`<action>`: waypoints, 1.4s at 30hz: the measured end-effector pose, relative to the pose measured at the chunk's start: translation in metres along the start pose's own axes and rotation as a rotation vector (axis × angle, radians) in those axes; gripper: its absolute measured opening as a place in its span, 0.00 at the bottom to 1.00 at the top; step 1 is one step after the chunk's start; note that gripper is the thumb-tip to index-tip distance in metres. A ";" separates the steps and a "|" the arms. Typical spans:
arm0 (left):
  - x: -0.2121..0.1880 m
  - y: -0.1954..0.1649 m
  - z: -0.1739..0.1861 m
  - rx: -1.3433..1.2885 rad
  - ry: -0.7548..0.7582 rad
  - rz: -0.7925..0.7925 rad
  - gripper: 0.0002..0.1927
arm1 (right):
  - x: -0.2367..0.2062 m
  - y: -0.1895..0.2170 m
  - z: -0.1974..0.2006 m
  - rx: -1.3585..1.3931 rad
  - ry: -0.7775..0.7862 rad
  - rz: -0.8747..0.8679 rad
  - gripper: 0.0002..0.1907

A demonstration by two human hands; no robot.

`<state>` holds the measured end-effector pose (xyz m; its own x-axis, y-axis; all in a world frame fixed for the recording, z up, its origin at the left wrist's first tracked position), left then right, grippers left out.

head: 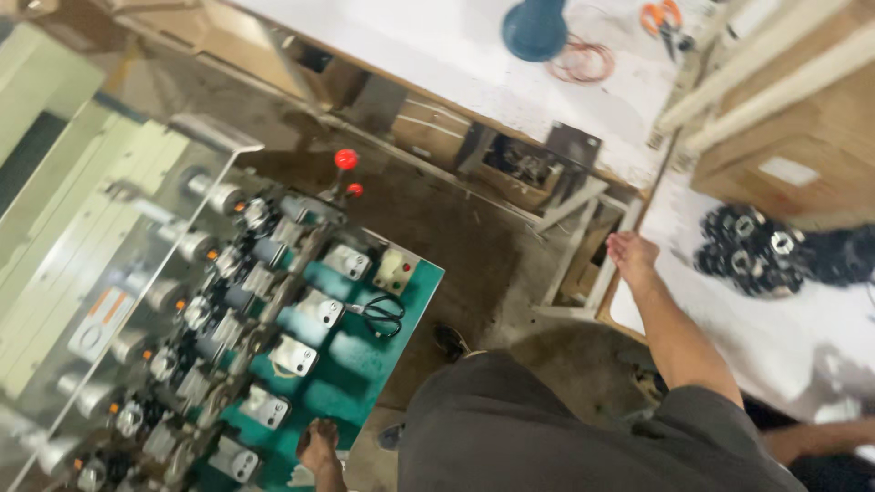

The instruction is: The person works at a multi-station production machine, using scissors to trim material at the machine heads and removing finished black round parts. They carry the parts to a bin, wrap them in plastic sheeting, and place them on a stack, then return to the machine to continue trimming and removing more parts.

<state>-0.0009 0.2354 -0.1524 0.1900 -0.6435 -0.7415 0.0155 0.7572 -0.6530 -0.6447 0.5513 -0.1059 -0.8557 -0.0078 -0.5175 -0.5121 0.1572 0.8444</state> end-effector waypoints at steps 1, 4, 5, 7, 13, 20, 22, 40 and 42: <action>-0.006 0.007 0.012 -0.045 -0.045 0.002 0.12 | -0.006 -0.017 -0.035 -0.116 0.125 0.007 0.10; -0.028 0.028 0.056 -0.060 -0.232 0.011 0.12 | -0.057 -0.074 -0.143 -0.587 0.533 -0.043 0.13; -0.039 0.034 0.070 -0.069 -0.256 -0.008 0.12 | -0.086 -0.099 -0.177 -0.690 0.727 -0.101 0.13; -0.065 0.050 0.097 -0.112 -0.372 0.017 0.13 | -0.152 -0.144 -0.227 -0.932 1.125 -0.175 0.15; -0.146 0.125 0.140 -0.408 -0.651 0.214 0.12 | -0.363 -0.268 -0.273 -1.511 2.327 0.099 0.15; -0.237 0.281 0.179 -0.763 -0.947 0.403 0.10 | -0.551 -0.355 -0.200 -1.330 3.066 0.363 0.20; -0.266 0.324 0.195 -0.462 -1.099 0.544 0.12 | -0.583 -0.375 -0.163 -1.391 3.015 0.068 0.21; -0.540 0.557 0.566 0.129 -2.167 0.749 0.39 | -0.805 -0.543 0.063 -1.704 3.084 0.026 0.20; -0.567 0.576 0.593 -0.110 -2.101 0.892 0.43 | -0.826 -0.551 0.078 -1.739 3.063 -0.037 0.20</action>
<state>0.4821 1.1031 -0.0176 0.5335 0.7725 0.3444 -0.6494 0.6350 -0.4183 0.3503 0.5485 -0.1548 0.8390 0.2030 -0.5049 0.4530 0.2537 0.8547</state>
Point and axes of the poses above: each hand's wrist, its own x-axis towards the middle knuckle, its own z-axis out of the back of the hand, y = z × x, the point moved 2 cm from there along x, towards the middle knuckle, and after that the axes turned 9 degrees about z, right-handed, at the moved point
